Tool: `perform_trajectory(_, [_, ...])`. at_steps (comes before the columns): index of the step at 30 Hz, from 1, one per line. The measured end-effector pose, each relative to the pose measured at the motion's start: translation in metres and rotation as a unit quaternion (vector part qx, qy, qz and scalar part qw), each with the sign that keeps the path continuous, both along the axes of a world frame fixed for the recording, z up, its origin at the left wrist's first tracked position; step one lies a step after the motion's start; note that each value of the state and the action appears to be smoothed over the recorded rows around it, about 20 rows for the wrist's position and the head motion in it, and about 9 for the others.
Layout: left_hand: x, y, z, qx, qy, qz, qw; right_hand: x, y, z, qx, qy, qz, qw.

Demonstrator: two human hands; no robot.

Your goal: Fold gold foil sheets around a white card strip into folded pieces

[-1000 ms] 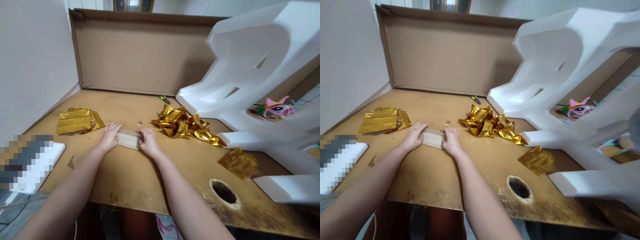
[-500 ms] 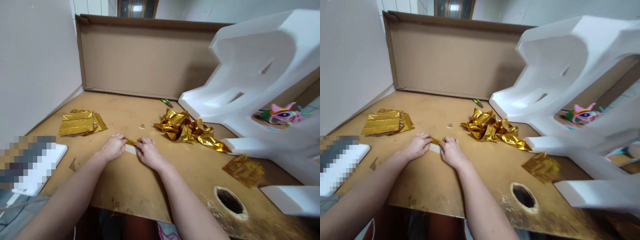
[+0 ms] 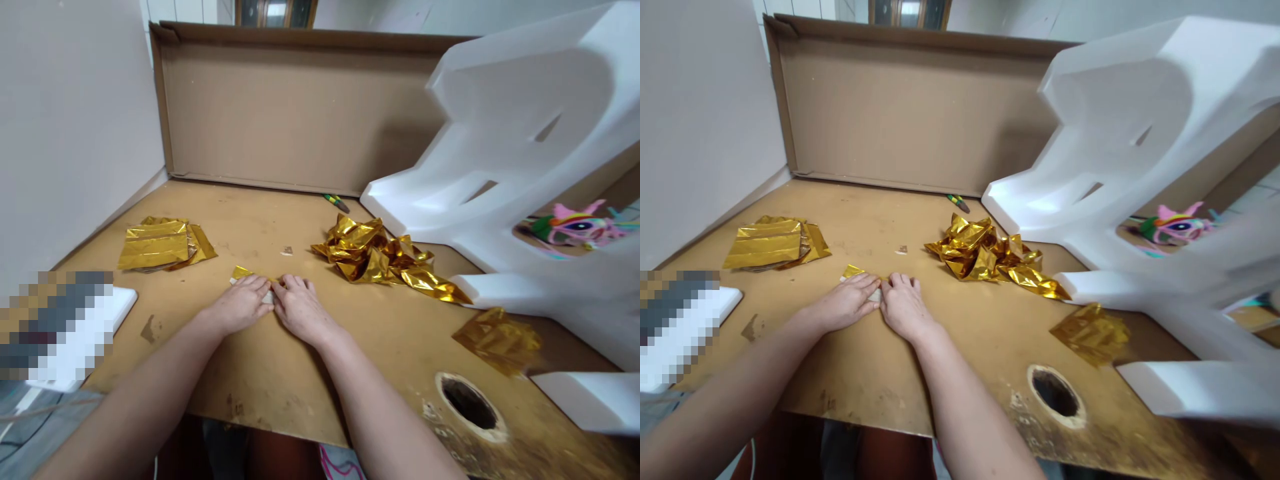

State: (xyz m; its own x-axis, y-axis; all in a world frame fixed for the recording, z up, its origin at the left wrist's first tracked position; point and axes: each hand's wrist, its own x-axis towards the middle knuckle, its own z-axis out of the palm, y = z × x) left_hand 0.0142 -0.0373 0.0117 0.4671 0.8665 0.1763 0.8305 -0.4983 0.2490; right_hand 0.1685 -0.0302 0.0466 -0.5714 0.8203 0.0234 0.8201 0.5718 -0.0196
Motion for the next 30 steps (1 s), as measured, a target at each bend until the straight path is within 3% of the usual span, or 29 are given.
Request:
perform_trajectory(8, [-0.02, 0.006, -0.004, -0.034, -0.002, 0.046, 0.998, 0.004, 0.004, -0.003, 0.003, 0.016, 0.006, 1.0])
perform_trajectory(13, [-0.022, 0.007, -0.007, -0.015, -0.011, 0.061, 0.998, 0.007, 0.008, -0.004, 0.009, 0.026, 0.006, 1.0])
perform_trajectory(21, [-0.013, 0.007, -0.009, -0.016, 0.006, 0.023, 1.0, 0.008, 0.01, -0.004, 0.027, 0.007, -0.012, 1.0])
perform_trajectory(30, [-0.015, 0.007, -0.01, -0.018, -0.011, 0.013, 1.0, -0.012, 0.007, -0.004, 0.021, -0.019, -0.028, 0.999])
